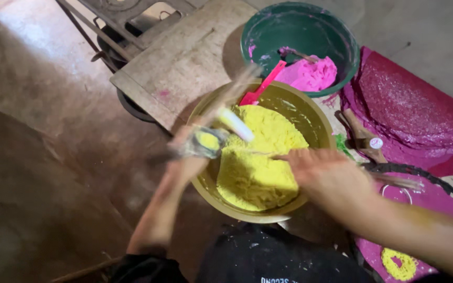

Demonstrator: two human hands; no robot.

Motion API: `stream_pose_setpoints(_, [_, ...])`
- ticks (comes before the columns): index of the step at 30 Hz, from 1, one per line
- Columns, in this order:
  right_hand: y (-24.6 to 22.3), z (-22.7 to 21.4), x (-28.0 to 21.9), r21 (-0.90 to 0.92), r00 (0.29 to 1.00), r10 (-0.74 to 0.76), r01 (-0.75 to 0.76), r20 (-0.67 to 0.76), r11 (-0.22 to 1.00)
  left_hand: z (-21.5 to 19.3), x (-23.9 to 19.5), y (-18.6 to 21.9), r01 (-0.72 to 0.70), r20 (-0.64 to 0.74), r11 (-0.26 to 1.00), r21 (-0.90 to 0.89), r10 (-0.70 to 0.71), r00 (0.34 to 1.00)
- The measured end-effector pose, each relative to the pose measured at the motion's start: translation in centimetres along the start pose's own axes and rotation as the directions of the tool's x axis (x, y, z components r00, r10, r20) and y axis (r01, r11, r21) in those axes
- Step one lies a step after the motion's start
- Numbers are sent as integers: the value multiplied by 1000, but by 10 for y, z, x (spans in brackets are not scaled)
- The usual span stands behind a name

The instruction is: The person uses a manual dough press to form yellow dough into ring shapes on a pink glittery surface. They repeatedly load the press with yellow dough, press it, and release the rings onto the surface. Later, they load pink dough into the press and form pink rings on top of the yellow ones.

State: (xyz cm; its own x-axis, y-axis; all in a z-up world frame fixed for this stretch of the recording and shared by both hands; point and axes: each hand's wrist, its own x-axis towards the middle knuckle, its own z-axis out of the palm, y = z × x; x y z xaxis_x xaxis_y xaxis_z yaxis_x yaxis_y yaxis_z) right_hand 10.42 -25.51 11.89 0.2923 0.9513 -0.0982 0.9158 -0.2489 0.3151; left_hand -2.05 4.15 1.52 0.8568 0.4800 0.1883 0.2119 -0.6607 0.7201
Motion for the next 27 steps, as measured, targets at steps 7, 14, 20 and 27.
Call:
stream_pose_setpoints(7, [10, 36, 56, 451, 997, -72, 81, -38, 889, 13, -9, -23, 82, -17, 525, -847, -180, 984])
stream_pose_setpoints(14, [12, 51, 4, 419, 714, 589, 700, -379, -579, 107, -68, 98, 639, 632, 96, -763, 314, 708])
stream_pose_setpoints(20, [54, 21, -126, 763, 631, 639, 638, -439, -106, 99, -65, 168, 149, 665, 888, -435, 205, 718])
stream_pose_setpoints(27, [43, 13, -236, 547, 696, 195, 328, -691, 770, 139, -80, 241, -28, 731, 987, -158, 136, 669])
